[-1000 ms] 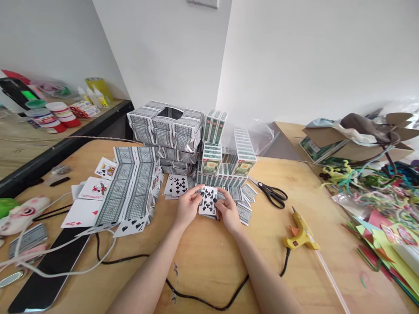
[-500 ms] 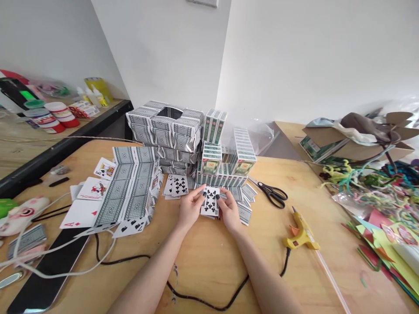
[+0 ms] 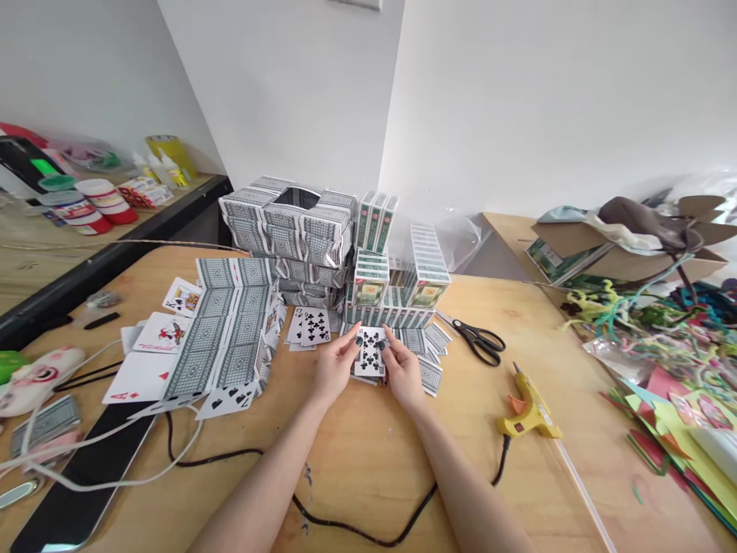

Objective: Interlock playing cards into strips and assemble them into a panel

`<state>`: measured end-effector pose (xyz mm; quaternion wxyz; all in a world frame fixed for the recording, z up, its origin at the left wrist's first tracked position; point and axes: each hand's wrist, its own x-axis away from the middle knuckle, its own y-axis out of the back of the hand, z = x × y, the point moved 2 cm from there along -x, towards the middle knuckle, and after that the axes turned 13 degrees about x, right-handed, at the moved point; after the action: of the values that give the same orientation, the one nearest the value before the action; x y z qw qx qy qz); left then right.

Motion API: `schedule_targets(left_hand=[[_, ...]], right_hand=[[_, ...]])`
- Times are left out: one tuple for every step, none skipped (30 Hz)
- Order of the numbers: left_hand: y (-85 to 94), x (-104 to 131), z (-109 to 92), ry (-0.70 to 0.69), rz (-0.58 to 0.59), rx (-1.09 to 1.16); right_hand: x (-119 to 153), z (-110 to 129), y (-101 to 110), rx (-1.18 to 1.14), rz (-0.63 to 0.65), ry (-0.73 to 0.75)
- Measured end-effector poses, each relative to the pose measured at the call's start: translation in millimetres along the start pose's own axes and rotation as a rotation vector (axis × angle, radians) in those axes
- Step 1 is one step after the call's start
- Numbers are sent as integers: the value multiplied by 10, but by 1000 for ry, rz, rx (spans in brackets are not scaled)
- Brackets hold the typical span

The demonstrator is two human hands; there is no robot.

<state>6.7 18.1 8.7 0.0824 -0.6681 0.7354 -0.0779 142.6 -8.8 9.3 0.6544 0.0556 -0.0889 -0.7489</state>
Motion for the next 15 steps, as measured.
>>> schedule_targets(left_hand=[[-2, 0, -2, 4, 4, 3], [-4, 0, -2, 9, 7, 7], [-5, 1, -3, 14, 9, 10], [-6, 2, -3, 18, 9, 12], [-6, 2, -3, 21, 9, 14], [-6, 3, -3, 22, 9, 15], [-6, 4, -3, 24, 7, 17], [-5, 4, -3, 26, 7, 19], [-4, 5, -4, 28, 6, 21], [-3, 7, -5, 29, 5, 21], [-3, 8, -8, 30, 4, 20], [-3, 10, -10, 30, 2, 16], [-3, 11, -13, 29, 1, 13], [-4, 13, -16, 28, -1, 11], [-6, 14, -18, 28, -1, 11]], right_hand=[[0, 0, -1, 1, 2, 3], [0, 0, -2, 0, 4, 4], [0, -2, -2, 0, 6, 6], [1, -3, -1, 0, 6, 6], [1, -5, -1, 0, 7, 4], [2, -7, -1, 0, 8, 1], [2, -7, -1, -2, 9, -1], [3, -5, -1, -5, 10, -1], [4, -3, -2, -9, 9, 2], [5, 0, -3, -14, 8, 5], [6, 2, -4, -17, 7, 10], [7, 4, -5, -20, 7, 12], [7, 5, -6, -22, 7, 13], [8, 4, -7, -24, 7, 11], [9, 3, -8, -25, 6, 9]])
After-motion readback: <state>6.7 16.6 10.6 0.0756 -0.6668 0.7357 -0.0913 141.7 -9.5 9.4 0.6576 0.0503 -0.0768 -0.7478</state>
